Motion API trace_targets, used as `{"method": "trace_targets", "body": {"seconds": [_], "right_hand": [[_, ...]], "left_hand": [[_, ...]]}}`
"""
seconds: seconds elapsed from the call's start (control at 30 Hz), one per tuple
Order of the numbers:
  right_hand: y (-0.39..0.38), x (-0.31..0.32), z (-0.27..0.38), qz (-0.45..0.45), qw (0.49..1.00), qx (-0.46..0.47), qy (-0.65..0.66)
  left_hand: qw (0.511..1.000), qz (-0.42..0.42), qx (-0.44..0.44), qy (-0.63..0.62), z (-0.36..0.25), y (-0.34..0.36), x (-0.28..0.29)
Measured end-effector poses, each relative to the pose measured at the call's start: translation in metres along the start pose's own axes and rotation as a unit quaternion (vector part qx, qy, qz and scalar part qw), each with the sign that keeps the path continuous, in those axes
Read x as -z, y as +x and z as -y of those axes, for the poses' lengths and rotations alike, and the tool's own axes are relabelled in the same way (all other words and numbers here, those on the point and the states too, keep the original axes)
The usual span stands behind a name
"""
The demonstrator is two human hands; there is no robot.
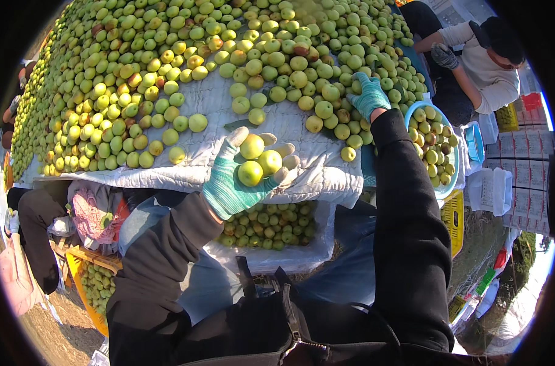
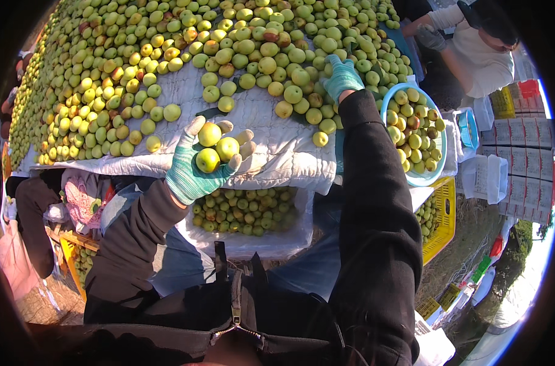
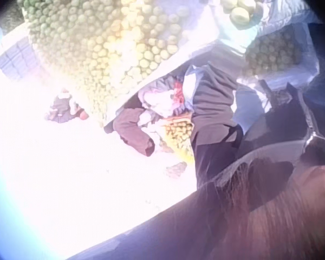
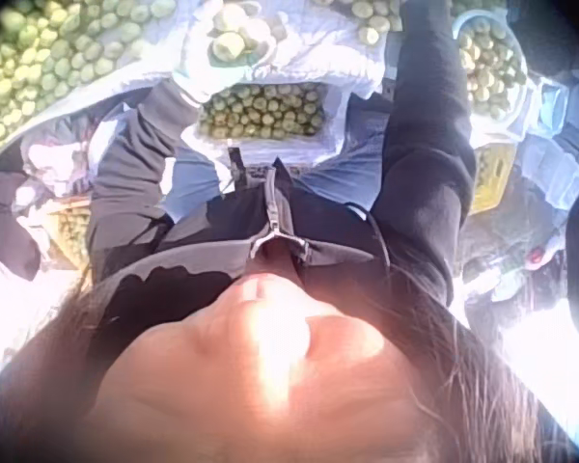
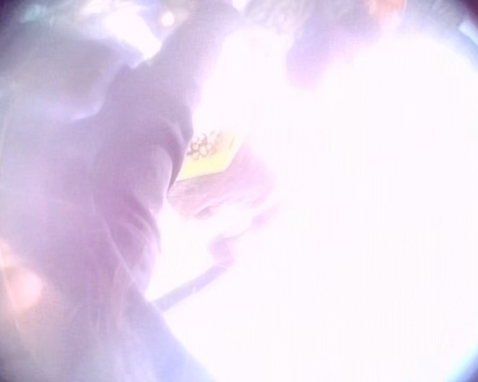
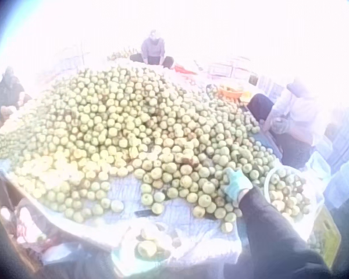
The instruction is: The person sits on the ground and sorts green plums by hand, picking them from a large pile on a white tarp and placing them into a white sack. The person wears gloves and handles the plums one by one or in small handfuls.
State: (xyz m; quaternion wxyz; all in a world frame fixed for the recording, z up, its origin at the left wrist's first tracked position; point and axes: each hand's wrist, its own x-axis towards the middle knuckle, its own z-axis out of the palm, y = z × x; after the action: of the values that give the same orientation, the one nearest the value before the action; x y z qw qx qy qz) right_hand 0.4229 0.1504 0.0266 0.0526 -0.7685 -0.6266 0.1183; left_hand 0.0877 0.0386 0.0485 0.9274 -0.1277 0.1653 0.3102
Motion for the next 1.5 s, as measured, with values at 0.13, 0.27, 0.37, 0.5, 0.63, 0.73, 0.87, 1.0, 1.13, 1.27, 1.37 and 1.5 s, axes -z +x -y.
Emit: {"method": "trace_targets", "body": {"seconds": [0.13,0.27,0.37,0.5,0.63,0.73,0.87,1.0,1.13,1.27,1.37,1.5], "right_hand": [[-0.004,-0.013,-0.014,-0.076,0.995,0.056,0.042],[-0.041,0.005,0.011,-0.185,0.966,0.141,0.114],[-0.126,0.023,0.043,0.088,0.854,0.068,0.508],[-0.207,0.001,0.077,0.302,0.864,0.122,0.384],[-0.182,-0.012,0.084,0.334,0.912,0.157,0.181],[-0.103,-0.023,0.111,-0.008,0.945,0.281,0.166],[-0.045,-0.057,0.145,-0.009,0.961,0.264,-0.078],[-0.038,-0.066,0.141,0.063,0.972,0.210,-0.088],[-0.032,-0.052,0.147,0.045,0.982,0.182,0.019],[-0.016,-0.053,0.188,0.023,0.971,0.239,0.013],[0.002,-0.052,0.205,0.096,0.984,0.137,0.054],[0.017,-0.053,0.214,0.181,0.973,0.114,0.083]], "left_hand": [[0.995,0.075,0.013,-0.062,0.003,-0.004,-0.001],[0.999,0.026,0.015,0.037,-0.001,-0.011,0.009],[0.964,-0.069,0.095,0.238,-0.004,-0.023,0.020],[0.767,-0.125,0.171,0.606,0.009,-0.034,0.028],[0.479,-0.121,-0.014,0.869,-0.005,-0.007,0.022],[0.212,-0.145,-0.348,0.902,-0.038,0.035,0.015],[0.112,-0.213,-0.183,0.953,-0.049,0.072,0.011],[0.109,-0.228,-0.094,0.963,-0.062,0.073,0.002],[0.276,-0.302,-0.180,0.894,-0.096,0.066,-0.009],[0.289,-0.289,-0.366,0.836,-0.116,0.081,-0.010],[0.349,-0.303,-0.307,0.832,-0.130,0.101,-0.005],[0.542,-0.243,-0.196,0.780,-0.157,0.114,0.001]]}}
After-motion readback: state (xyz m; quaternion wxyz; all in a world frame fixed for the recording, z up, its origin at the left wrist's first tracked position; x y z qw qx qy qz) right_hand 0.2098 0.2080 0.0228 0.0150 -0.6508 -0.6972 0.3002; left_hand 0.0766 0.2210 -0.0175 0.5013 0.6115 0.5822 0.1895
